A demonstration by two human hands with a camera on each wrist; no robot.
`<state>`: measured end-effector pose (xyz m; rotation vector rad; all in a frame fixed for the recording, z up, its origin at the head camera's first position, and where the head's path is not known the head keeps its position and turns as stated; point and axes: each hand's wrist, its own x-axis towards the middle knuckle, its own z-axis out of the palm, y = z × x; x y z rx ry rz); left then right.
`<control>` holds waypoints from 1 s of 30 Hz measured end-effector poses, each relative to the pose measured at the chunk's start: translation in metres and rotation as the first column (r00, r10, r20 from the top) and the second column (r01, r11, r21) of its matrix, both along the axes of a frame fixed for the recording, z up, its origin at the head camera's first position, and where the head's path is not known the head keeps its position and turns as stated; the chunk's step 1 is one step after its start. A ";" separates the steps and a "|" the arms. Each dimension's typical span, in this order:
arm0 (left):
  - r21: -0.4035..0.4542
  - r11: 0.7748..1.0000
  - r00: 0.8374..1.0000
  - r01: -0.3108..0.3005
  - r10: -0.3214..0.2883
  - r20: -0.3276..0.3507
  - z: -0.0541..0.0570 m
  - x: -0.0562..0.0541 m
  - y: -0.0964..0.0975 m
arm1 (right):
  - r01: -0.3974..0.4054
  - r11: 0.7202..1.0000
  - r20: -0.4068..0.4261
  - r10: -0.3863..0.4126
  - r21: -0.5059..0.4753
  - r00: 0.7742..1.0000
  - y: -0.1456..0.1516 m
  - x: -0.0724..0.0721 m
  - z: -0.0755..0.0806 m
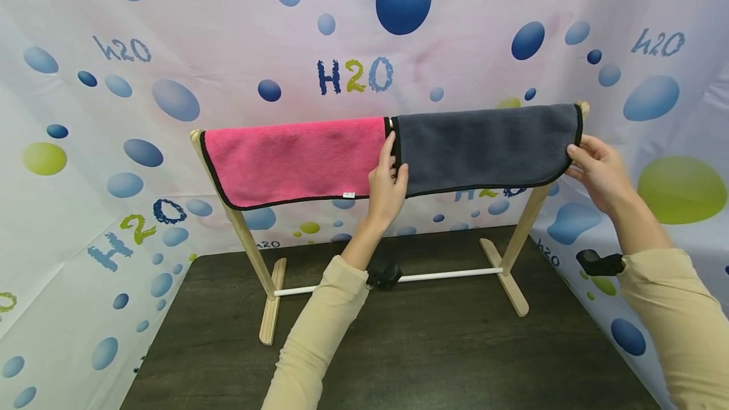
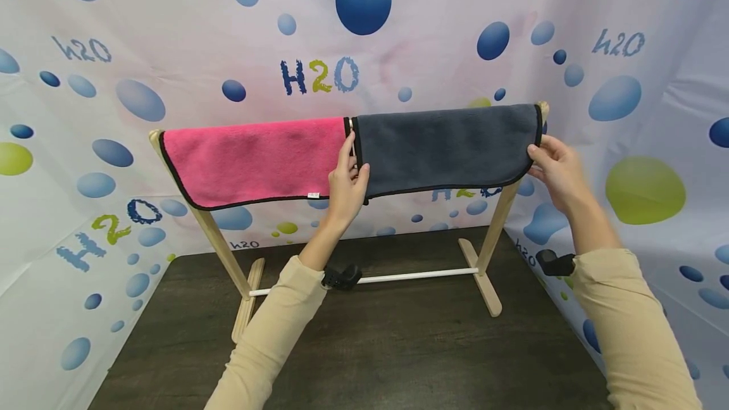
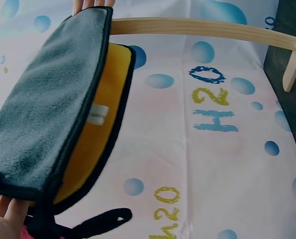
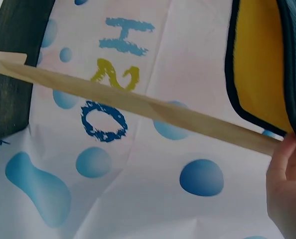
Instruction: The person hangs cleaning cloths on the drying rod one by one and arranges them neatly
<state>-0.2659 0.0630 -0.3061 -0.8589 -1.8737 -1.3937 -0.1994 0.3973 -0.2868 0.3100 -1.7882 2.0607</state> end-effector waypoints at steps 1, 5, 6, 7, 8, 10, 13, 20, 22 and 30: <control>-0.003 1.000 1.000 0.000 0.000 -0.004 -0.002 0.000 -0.001 | 0.016 1.000 -0.016 -0.016 -0.021 1.000 -0.002 0.000 -0.002; -0.012 1.000 1.000 0.002 -0.002 -0.010 -0.008 0.001 -0.003 | 0.083 0.992 -0.075 -0.091 -0.099 0.993 -0.009 -0.001 -0.011; -0.012 1.000 1.000 0.004 -0.004 -0.014 -0.009 0.001 -0.004 | 0.100 0.989 -0.089 -0.109 -0.105 0.990 -0.010 -0.001 -0.013; -0.013 1.000 1.000 0.007 -0.007 -0.015 -0.010 0.001 -0.004 | 0.112 0.988 -0.104 -0.124 -0.107 0.987 -0.012 -0.001 -0.015; -0.012 1.000 1.000 0.010 -0.010 -0.016 -0.012 0.000 -0.004 | 0.114 0.986 -0.118 -0.128 -0.118 0.985 -0.013 -0.001 -0.016; -0.014 1.000 1.000 0.017 -0.017 -0.015 -0.014 0.000 -0.004 | 0.137 0.984 -0.151 -0.154 -0.117 0.977 -0.015 -0.001 -0.020; -0.021 1.000 1.000 0.021 -0.021 -0.011 -0.017 0.000 -0.004 | 0.174 0.980 -0.182 -0.190 -0.099 0.965 -0.017 -0.001 -0.023; -0.040 0.999 1.000 0.008 -0.009 -0.013 -0.023 0.002 -0.006 | 0.216 0.972 -0.217 -0.231 -0.092 0.948 -0.020 0.000 -0.031; -0.046 0.999 1.000 0.009 -0.010 -0.013 -0.026 0.002 -0.007 | 0.214 0.973 -0.215 -0.228 -0.089 0.950 -0.020 0.001 -0.034; -0.075 0.997 0.999 -0.005 0.002 -0.036 -0.040 0.002 -0.010 | 0.172 0.978 -0.218 -0.195 -0.122 0.956 -0.021 0.004 -0.047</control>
